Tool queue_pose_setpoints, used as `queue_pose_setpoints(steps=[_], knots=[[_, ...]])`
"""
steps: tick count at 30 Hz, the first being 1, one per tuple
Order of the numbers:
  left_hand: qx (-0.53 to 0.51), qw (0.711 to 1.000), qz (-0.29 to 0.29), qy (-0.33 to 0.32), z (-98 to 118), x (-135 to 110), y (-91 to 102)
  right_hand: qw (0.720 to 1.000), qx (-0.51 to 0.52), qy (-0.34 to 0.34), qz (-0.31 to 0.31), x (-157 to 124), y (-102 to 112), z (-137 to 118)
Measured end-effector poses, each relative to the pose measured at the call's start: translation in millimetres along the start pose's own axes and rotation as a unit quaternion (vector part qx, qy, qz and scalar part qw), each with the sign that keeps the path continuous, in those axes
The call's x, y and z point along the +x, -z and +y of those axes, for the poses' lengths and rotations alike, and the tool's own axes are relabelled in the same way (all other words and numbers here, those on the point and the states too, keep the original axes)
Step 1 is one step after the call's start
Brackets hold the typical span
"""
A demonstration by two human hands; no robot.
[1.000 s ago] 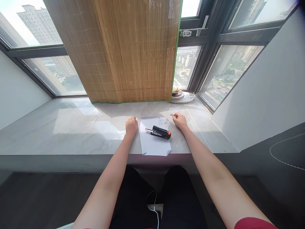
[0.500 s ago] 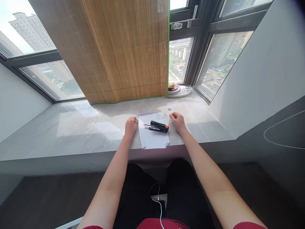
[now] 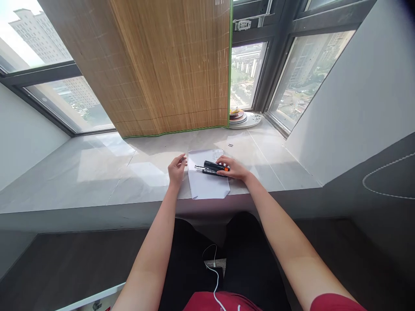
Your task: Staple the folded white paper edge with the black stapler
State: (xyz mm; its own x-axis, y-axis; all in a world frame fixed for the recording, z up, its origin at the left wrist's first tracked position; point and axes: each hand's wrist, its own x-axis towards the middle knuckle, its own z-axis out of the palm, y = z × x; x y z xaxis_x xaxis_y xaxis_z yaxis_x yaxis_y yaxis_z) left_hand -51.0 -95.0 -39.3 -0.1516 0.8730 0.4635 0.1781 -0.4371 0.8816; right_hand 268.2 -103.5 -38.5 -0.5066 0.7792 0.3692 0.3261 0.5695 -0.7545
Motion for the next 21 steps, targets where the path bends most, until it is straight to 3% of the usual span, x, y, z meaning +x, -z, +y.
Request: queue_pose_setpoints(steps=[4, 9, 12, 14, 16, 18, 21], knots=[[-0.001, 1.000, -0.016, 0.004, 0, 2, 1.2, 1.000, 0.008, 0.004, -0.003, 0, 1, -4], [-0.023, 1.000, 0.005, 0.005, 1, 1, 1.1, 0.999, 0.036, -0.001, 0.016, 1, 2, -6], [-0.015, 1.000, -0.012, 0.005, 1, 0, 1.9, 0.987, 0.056, -0.034, 0.145, 2, 3, -2], [-0.016, 1.000, -0.023, 0.001, 0, 0, 2.4, 0.961, 0.039, -0.079, 0.263, 2, 3, 3], [-0.024, 0.999, -0.029, -0.012, -1, 1, 2.4, 0.931, 0.007, -0.127, 0.342, 1, 3, 9], [-0.024, 0.998, -0.038, -0.031, -1, 1, 2.1, 0.913, -0.015, -0.164, 0.374, 1, 3, 15], [-0.002, 0.996, -0.062, -0.056, -1, -1, 0.9, 0.907, -0.023, -0.190, 0.374, 1, 3, 20]])
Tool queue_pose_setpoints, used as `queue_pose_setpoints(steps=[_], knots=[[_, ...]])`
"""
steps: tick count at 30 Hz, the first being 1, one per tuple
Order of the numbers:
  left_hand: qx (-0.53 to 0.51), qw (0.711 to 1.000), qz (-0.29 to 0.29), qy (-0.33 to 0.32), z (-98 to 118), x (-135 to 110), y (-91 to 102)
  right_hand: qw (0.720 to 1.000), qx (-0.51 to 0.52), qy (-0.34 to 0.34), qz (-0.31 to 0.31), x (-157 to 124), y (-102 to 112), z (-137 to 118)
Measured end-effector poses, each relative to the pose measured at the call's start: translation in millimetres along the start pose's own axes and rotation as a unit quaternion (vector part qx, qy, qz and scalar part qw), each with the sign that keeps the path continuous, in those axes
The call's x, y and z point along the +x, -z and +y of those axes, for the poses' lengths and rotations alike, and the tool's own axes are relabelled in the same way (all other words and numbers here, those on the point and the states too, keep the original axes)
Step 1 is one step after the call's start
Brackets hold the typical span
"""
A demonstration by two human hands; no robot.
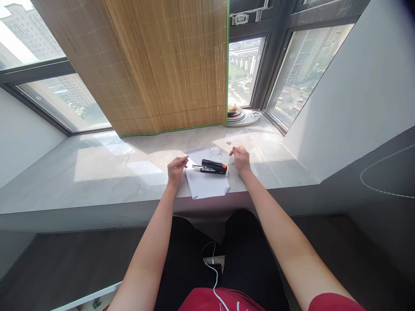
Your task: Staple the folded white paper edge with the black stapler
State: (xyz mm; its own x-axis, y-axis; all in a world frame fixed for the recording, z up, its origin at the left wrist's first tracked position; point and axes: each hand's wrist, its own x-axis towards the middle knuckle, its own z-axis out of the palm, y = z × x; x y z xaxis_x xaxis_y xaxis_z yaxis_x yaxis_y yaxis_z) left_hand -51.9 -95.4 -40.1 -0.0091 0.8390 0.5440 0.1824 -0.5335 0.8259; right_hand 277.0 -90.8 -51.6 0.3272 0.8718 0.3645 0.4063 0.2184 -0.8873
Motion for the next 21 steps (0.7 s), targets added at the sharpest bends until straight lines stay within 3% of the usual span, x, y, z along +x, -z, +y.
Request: queue_pose_setpoints(steps=[13, 21], knots=[[0.089, 0.991, -0.093, -0.036, 20, -1, -5.9, 0.999, -0.010, 0.007, -0.042, 2, -3, 3], [0.125, 0.977, -0.166, -0.045, 12, 0, -9.5, 0.993, -0.003, 0.051, -0.103, -1, -6, 0]])
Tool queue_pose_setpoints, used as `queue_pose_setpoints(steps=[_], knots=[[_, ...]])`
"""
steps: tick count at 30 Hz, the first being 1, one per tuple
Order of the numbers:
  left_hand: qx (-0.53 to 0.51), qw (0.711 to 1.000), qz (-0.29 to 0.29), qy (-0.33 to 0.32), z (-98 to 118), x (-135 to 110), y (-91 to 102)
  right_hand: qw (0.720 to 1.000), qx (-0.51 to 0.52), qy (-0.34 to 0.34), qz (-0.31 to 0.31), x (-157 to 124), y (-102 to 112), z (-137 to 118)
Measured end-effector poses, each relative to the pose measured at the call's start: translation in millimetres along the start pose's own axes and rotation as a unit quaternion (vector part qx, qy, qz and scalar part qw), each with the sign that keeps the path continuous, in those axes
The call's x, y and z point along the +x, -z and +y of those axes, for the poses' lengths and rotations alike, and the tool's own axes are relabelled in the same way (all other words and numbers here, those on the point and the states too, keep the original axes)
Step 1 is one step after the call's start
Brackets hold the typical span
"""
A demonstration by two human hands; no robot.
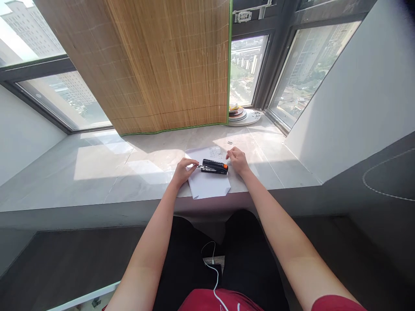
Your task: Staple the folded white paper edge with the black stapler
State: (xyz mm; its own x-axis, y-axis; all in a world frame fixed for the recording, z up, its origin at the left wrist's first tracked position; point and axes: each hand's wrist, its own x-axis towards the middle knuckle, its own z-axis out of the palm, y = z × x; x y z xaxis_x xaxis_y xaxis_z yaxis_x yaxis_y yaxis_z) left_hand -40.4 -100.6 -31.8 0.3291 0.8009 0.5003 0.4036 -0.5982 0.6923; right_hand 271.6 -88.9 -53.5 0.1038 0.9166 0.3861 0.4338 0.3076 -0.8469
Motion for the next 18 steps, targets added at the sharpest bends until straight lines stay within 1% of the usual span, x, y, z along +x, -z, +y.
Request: queue_pose_setpoints(steps=[4, 8, 18], knots=[[0.007, 1.000, -0.021, -0.001, -1.1, -0.2, 0.2, 1.000, 0.003, -0.010, 0.000, -0.6, 0.1, -0.9], [-0.009, 1.000, -0.021, -0.005, -0.8, -0.5, 0.5, 1.000, 0.003, -0.012, -0.002, -0.8, 0.4, -0.4], [-0.012, 1.000, -0.017, 0.015, -3.4, -1.1, -0.5, 1.000, 0.003, -0.008, -0.004, -0.1, 0.6, -0.5]])
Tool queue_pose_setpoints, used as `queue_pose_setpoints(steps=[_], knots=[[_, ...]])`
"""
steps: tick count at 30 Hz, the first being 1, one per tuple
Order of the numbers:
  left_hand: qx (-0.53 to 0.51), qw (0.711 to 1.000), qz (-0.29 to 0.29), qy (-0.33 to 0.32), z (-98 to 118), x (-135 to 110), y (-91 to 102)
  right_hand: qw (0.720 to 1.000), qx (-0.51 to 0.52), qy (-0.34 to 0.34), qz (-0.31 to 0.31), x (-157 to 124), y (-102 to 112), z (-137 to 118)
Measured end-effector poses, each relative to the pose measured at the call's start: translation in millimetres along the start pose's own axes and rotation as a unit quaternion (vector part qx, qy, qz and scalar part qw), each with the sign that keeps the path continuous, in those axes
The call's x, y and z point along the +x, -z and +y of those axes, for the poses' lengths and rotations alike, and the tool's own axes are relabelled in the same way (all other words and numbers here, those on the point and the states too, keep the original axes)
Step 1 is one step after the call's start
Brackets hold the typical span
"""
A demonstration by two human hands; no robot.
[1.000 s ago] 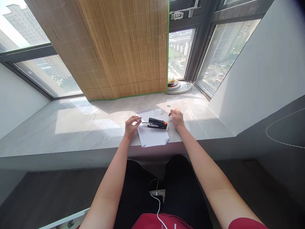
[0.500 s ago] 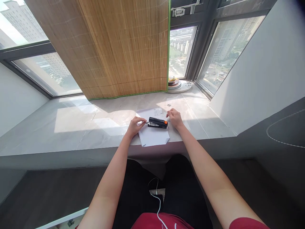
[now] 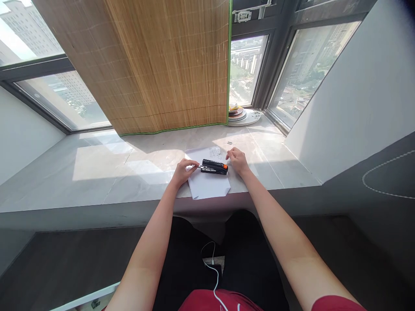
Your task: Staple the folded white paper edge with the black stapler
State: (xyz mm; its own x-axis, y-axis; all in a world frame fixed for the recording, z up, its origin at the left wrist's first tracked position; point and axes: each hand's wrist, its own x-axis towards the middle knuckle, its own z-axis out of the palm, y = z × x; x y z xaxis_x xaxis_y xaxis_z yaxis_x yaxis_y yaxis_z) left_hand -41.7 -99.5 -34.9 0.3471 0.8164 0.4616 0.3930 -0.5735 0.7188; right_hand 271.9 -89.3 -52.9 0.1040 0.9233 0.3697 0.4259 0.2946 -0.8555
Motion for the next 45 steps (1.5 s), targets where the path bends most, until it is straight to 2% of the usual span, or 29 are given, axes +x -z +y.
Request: queue_pose_setpoints(steps=[4, 17, 21, 25, 28, 32, 34, 37, 40, 42, 45], knots=[[-0.008, 1.000, 0.013, 0.008, -3, 1, -1.1, 1.000, -0.002, 0.004, -0.001, 0, 0, 0], [0.006, 1.000, -0.005, 0.004, -6, 0, -1.0, 1.000, 0.003, -0.004, -0.002, 0, 0, -1], [0.032, 0.999, -0.012, -0.017, -4, 0, -1.6, 1.000, 0.004, -0.002, -0.001, 1, -1, 0], [0.079, 0.996, 0.022, -0.026, -2, 1, 0.9, 1.000, 0.009, -0.005, -0.001, 0, 2, -4], [0.084, 0.995, 0.060, 0.009, -2, -1, 3.4, 0.997, 0.036, 0.049, -0.050, -5, 6, -15], [0.027, 0.988, 0.120, 0.092, 3, -11, -4.0, 0.961, 0.027, 0.154, -0.229, -11, 6, -30], [-0.017, 0.984, 0.127, 0.127, 11, -16, -15.5, 0.945, -0.006, 0.170, -0.280, -13, 4, -34], [-0.057, 0.981, 0.102, 0.155, 29, -18, -37.6, 0.941, -0.028, 0.166, -0.293, -13, 0, -33], [-0.044, 0.980, 0.082, 0.174, 46, -11, -51.7, 0.945, -0.027, 0.166, -0.282, -12, -2, -29], [-0.038, 0.977, 0.065, 0.198, 53, -6, -52.0, 0.946, -0.025, 0.172, -0.274, -12, -2, -26], [-0.064, 0.965, 0.029, 0.252, 54, 1, -42.8, 0.946, -0.021, 0.187, -0.263, -11, -3, -24]])
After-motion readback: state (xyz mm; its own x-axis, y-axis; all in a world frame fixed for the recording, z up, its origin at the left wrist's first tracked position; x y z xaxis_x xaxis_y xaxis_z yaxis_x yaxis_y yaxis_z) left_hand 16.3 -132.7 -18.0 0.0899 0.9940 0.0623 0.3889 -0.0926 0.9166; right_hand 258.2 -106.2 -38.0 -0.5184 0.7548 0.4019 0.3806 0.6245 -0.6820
